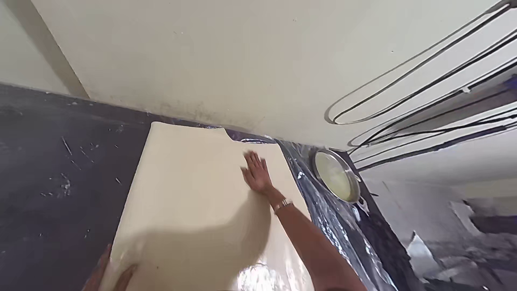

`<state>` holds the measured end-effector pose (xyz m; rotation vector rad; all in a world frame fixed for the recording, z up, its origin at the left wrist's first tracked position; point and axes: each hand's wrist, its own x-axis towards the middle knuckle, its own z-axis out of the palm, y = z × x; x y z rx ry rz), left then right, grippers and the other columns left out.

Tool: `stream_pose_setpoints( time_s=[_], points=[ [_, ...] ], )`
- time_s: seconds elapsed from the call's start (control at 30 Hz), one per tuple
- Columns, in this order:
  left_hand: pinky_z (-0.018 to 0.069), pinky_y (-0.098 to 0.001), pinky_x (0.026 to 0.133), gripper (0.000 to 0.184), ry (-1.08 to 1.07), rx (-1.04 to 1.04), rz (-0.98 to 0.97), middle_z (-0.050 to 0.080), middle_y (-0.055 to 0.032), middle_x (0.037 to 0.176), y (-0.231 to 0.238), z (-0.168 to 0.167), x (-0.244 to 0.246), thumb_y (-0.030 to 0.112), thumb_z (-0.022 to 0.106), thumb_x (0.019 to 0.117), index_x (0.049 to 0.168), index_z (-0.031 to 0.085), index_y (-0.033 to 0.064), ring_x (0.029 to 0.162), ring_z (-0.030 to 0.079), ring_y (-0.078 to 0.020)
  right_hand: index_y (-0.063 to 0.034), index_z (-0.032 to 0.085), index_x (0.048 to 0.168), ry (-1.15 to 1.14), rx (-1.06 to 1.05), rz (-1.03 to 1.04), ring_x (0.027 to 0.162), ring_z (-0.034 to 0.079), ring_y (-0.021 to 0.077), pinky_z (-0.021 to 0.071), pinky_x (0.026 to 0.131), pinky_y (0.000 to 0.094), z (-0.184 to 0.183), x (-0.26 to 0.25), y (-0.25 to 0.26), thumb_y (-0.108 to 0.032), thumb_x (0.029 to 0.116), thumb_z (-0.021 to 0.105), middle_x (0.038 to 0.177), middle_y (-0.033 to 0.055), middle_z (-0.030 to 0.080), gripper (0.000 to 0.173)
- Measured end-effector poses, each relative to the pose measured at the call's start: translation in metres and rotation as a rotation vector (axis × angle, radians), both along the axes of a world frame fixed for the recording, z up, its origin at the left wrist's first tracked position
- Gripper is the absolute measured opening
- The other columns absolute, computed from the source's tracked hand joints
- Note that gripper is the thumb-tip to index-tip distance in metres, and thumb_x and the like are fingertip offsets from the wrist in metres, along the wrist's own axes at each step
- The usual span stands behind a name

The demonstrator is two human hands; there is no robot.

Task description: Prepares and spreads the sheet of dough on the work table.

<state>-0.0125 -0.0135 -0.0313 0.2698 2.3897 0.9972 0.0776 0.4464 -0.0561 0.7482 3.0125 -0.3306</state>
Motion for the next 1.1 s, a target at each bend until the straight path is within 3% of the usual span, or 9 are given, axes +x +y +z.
stream_pose_setpoints(
  time_s=[0.1, 0.2, 0.37, 0.43, 0.53, 0.67, 0.77, 0.93, 1.1],
  points=[
    [0.0366, -0.0627, 0.114, 0.079, 0.029, 0.024, 0.009, 0.048, -0.0316, 0.150, 0.001, -0.005, 0.002, 0.035, 0.068, 0.0964, 0.157, 0.034, -0.0023, 0.136, 0.050, -0.0495, 0.0155, 0.041, 0.148, 0.099, 0.175, -0.177, 0.146, 0.041, 0.0468, 0.0281, 0.120, 0.0648, -0.001, 0.141, -0.105, -0.045, 0.1043, 0.033, 0.155, 0.0316, 0.043, 0.075],
    [0.0356, -0.0597, 0.116, 0.078, 0.042, 0.034, 0.026, 0.047, -0.0304, 0.151, 0.001, -0.008, 0.003, 0.034, 0.067, 0.0972, 0.157, 0.033, -0.0024, 0.138, 0.049, -0.0460, 0.0261, 0.032, 0.145, 0.004, 0.051, -0.362, 0.144, 0.035, 0.0574, 0.0273, 0.121, 0.0629, 0.014, 0.198, -0.213, -0.052, 0.1011, 0.043, 0.153, 0.0449, 0.033, 0.090],
    [0.0347, -0.0544, 0.119, 0.078, 0.107, 0.036, 0.037, 0.046, -0.0315, 0.152, 0.001, -0.013, 0.005, 0.033, 0.067, 0.0974, 0.156, 0.034, -0.0051, 0.142, 0.046, -0.0432, 0.0083, 0.039, 0.153, 0.049, 0.115, -0.397, 0.152, 0.031, 0.0454, 0.0192, 0.120, 0.0694, 0.003, 0.098, -0.104, -0.074, 0.0933, 0.038, 0.161, 0.0298, 0.035, 0.102],
    [0.0328, -0.0599, 0.118, 0.079, 0.128, -0.022, 0.044, 0.045, -0.0321, 0.152, -0.003, -0.013, 0.010, 0.038, 0.066, 0.0973, 0.157, 0.034, -0.0017, 0.142, 0.044, -0.0472, -0.0076, 0.031, 0.162, 0.007, 0.043, -0.403, 0.157, 0.016, 0.0420, 0.0068, 0.118, 0.0773, 0.004, 0.038, -0.041, -0.072, 0.0977, 0.034, 0.168, 0.0217, 0.025, 0.091],
    [0.0333, -0.0693, 0.112, 0.073, 0.187, -0.060, 0.088, 0.049, -0.0322, 0.148, 0.000, -0.014, 0.010, 0.040, 0.062, 0.0981, 0.158, 0.038, 0.0063, 0.137, 0.047, -0.0531, -0.0062, 0.026, 0.163, 0.100, -0.019, -0.208, 0.158, 0.014, 0.0385, 0.0040, 0.124, 0.0667, 0.003, 0.008, -0.007, -0.057, 0.1031, 0.034, 0.169, 0.0212, 0.020, 0.079],
    [0.0343, -0.0644, 0.115, 0.057, 0.212, 0.012, 0.097, 0.052, -0.0293, 0.147, 0.004, -0.008, 0.008, 0.032, 0.050, 0.1059, 0.154, 0.043, 0.0035, 0.139, 0.048, -0.0468, 0.0123, 0.045, 0.147, 0.196, 0.089, 0.045, 0.146, 0.044, 0.0415, 0.0304, 0.120, 0.0600, -0.001, 0.116, -0.101, -0.065, 0.1001, 0.030, 0.155, 0.0281, 0.046, 0.092],
    [0.0330, -0.0506, 0.119, 0.050, 0.142, 0.130, 0.140, 0.052, -0.0272, 0.148, 0.002, -0.002, 0.010, 0.024, 0.032, 0.1109, 0.151, 0.045, -0.0036, 0.141, 0.048, -0.0360, 0.0172, 0.046, 0.144, 0.102, 0.010, 0.186, 0.143, 0.047, 0.0444, 0.0351, 0.118, 0.0567, 0.011, 0.180, -0.194, -0.061, 0.0984, 0.034, 0.152, 0.0322, 0.047, 0.092],
    [0.0364, -0.0348, 0.118, 0.078, -0.129, 0.388, 0.196, 0.046, -0.0186, 0.155, -0.001, -0.002, 0.000, 0.043, -0.005, 0.1056, 0.155, 0.034, -0.0032, 0.141, 0.047, -0.0174, 0.0103, 0.048, 0.147, 0.251, -0.311, 0.560, 0.148, 0.042, 0.0375, 0.0299, 0.123, 0.0520, 0.003, 0.075, -0.321, -0.038, 0.1029, 0.047, 0.155, 0.0256, 0.046, 0.065],
    [0.0517, -0.0341, 0.096, 0.104, -0.267, 0.471, 0.351, 0.064, -0.0171, 0.130, -0.004, 0.010, -0.006, 0.056, -0.025, 0.0947, 0.149, 0.041, -0.0030, 0.112, 0.064, -0.0141, -0.0006, 0.041, 0.156, 0.174, -0.459, 0.723, 0.157, 0.026, 0.0278, 0.0116, 0.127, 0.0565, 0.011, -0.002, -0.376, -0.026, 0.1060, 0.043, 0.165, 0.0119, 0.036, 0.056]
  ],
)
